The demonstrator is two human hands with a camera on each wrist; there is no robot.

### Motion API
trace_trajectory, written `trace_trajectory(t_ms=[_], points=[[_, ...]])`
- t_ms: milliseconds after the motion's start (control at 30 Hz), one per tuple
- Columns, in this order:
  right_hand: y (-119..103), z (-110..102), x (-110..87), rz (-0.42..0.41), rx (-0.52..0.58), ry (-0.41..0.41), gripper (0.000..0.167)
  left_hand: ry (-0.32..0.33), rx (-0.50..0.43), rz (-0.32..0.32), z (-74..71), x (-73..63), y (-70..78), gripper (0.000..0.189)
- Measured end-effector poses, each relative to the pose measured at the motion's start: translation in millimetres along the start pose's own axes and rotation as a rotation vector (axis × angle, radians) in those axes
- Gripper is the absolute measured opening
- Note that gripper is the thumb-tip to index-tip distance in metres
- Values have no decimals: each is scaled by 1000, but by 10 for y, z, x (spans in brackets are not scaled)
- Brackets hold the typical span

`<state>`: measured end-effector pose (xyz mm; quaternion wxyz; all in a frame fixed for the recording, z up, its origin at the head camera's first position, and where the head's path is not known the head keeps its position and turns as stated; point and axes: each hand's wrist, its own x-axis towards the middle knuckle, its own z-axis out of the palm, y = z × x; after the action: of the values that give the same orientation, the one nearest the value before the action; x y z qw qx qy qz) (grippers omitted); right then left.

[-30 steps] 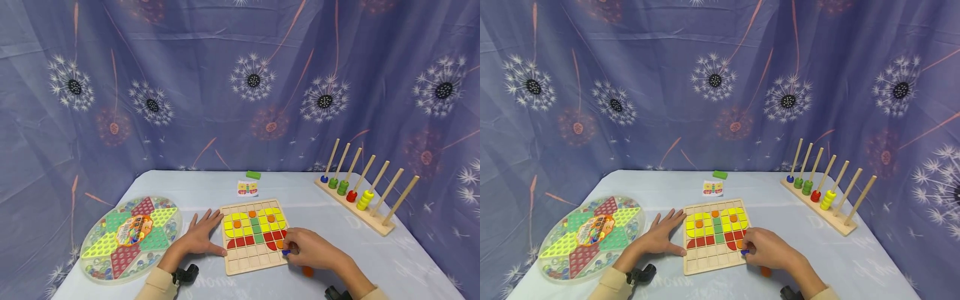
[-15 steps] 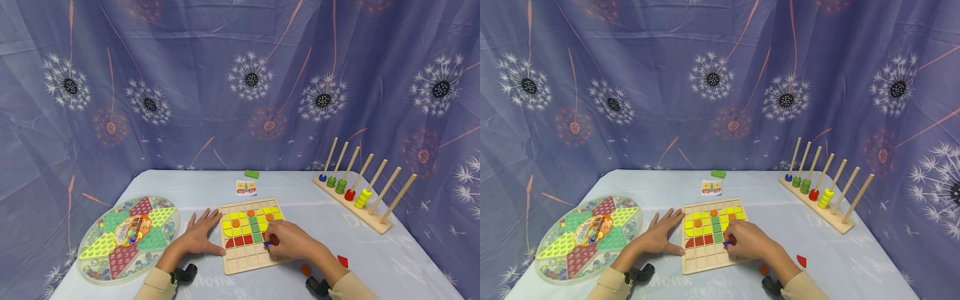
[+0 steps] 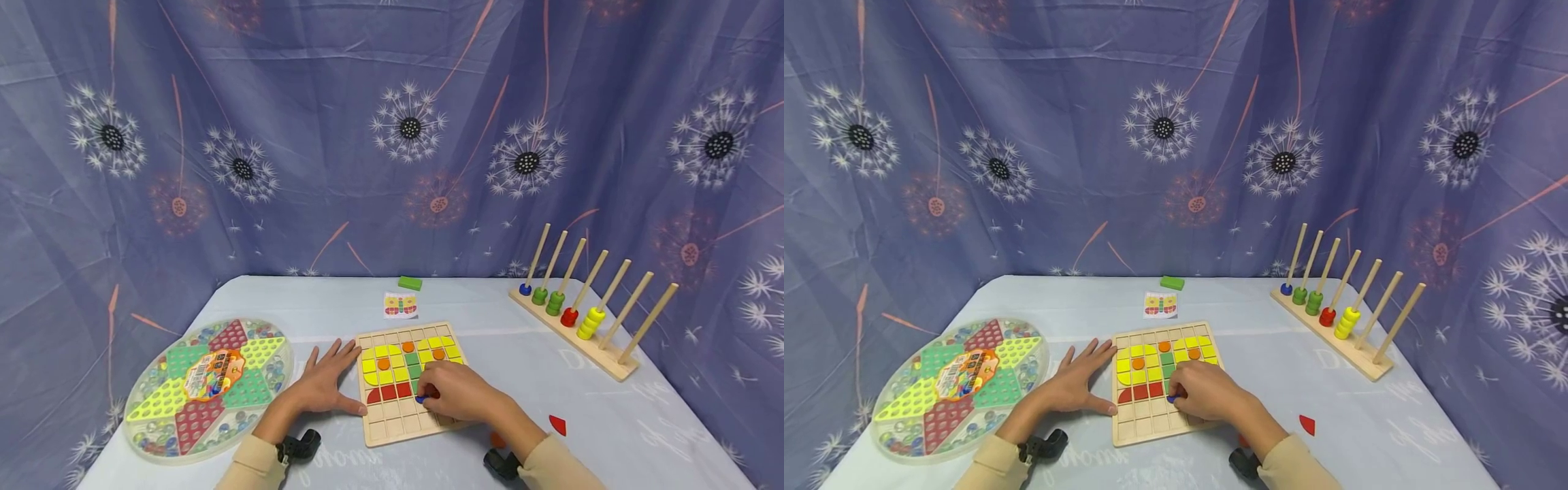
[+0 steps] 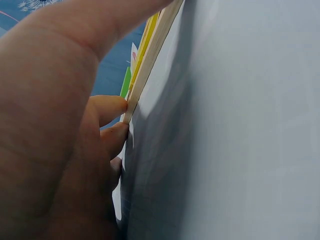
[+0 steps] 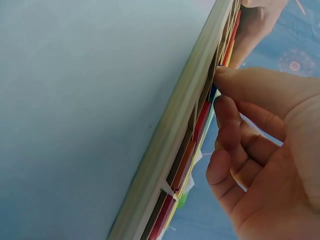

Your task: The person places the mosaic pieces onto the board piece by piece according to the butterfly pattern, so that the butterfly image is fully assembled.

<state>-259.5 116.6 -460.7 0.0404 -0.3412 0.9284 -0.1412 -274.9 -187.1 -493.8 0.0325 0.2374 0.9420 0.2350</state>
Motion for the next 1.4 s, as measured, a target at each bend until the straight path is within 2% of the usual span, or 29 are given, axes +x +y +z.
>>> trace_trajectory(t_ms=[267, 533, 667, 833, 1033, 1133, 1233, 1400], points=[[25, -33, -33, -8, 34, 13, 10, -5, 1, -8, -7, -13, -1, 120], [205, -227, -273, 16, 130, 21, 9, -12, 7, -16, -18, -7, 16, 121], [380, -356, -474, 69, 199, 16, 9, -8, 5, -10, -10, -6, 9, 120], [633, -469, -832, 97, 322, 10, 9, -12, 4, -12, -5, -1, -3, 121], [911, -512, -1218, 125, 356, 5, 9, -13, 7, -21, -21, -5, -1, 120], [1034, -516, -1386, 173, 367, -20, 16, -15, -1, -14, -24, -6, 7, 120], [1127, -502, -1534, 252, 347, -60, 30, -22, 6, -15, -22, -5, 14, 120], [1192, -478, -1686, 355, 324, -95, 44, -20, 3, -22, -23, -12, 23, 120]])
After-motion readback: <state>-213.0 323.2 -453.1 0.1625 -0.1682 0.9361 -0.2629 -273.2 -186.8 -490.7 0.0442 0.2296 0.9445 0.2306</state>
